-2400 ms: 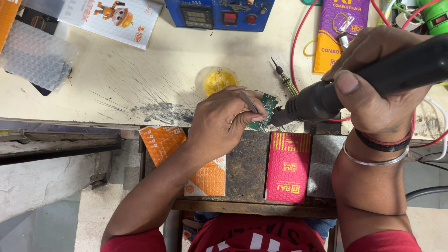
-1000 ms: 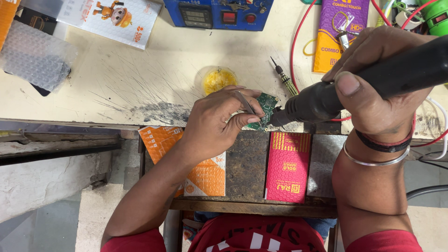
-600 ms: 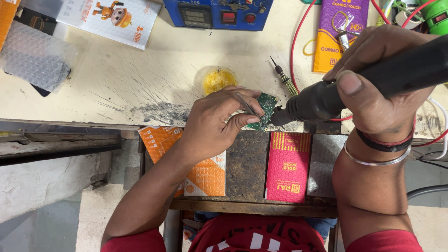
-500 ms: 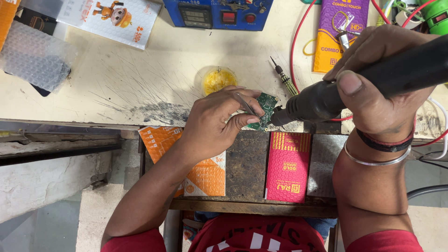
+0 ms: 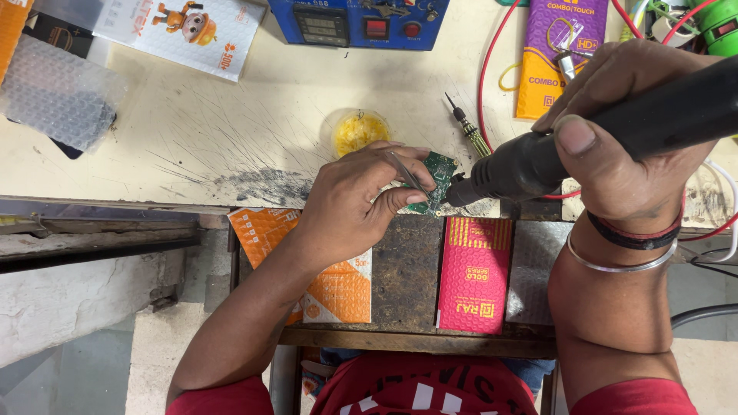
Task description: The person holds a green circuit board on a workbench and uses a hot air gun on its components while steadying it with tweezers. They then dip tweezers into a small container of flux and solder the board with a soldering iron, working on different points of the board.
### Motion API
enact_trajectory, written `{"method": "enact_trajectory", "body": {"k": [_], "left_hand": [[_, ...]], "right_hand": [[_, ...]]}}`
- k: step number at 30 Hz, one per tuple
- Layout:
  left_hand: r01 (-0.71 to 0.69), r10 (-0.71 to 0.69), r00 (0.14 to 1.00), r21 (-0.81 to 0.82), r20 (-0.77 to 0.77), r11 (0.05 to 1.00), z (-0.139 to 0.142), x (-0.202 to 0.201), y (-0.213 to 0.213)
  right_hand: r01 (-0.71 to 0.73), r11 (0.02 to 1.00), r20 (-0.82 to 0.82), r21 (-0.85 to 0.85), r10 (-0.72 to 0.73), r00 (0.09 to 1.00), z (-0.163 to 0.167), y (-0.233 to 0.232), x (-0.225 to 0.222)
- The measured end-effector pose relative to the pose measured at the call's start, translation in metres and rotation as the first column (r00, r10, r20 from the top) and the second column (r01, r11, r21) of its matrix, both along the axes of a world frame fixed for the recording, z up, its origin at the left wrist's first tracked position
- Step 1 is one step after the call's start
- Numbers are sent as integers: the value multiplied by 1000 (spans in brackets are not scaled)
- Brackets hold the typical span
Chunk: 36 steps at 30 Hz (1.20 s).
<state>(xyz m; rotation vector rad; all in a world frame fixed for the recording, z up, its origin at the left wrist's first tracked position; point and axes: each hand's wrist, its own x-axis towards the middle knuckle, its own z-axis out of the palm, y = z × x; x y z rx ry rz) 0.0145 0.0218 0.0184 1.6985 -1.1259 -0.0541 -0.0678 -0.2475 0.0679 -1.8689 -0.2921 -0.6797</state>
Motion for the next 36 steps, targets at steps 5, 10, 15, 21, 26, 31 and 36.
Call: {"method": "enact_trajectory", "body": {"k": [5, 10, 15, 21, 26, 31, 36], "left_hand": [[-4, 4, 1000, 15, 10, 1000, 0, 0, 0], [11, -11, 1000, 14, -7, 1000, -1, 1, 0], [1, -1, 1000, 12, 7, 1000, -2, 0, 0], [-9, 8, 1000, 20, 26, 1000, 0, 1, 0], [-3, 2, 1000, 26, 3, 1000, 1, 1, 1], [9, -9, 1000, 11, 8, 1000, 3, 1, 3], [-9, 9, 1000, 48, 6, 999, 4, 1, 3]], "right_hand": [[-6, 999, -12, -33, 6, 1000, 2, -2, -1], [-1, 1000, -16, -27, 1, 1000, 2, -2, 1], [2, 999, -21, -50, -3, 1000, 3, -2, 0], [-8, 1000, -11, -11, 8, 1000, 2, -1, -1], [-16, 1000, -2, 0, 16, 1000, 1, -1, 0], [-4, 1000, -2, -30, 4, 1000, 1, -2, 1], [-9, 999, -8, -53, 9, 1000, 2, -3, 1]]}}
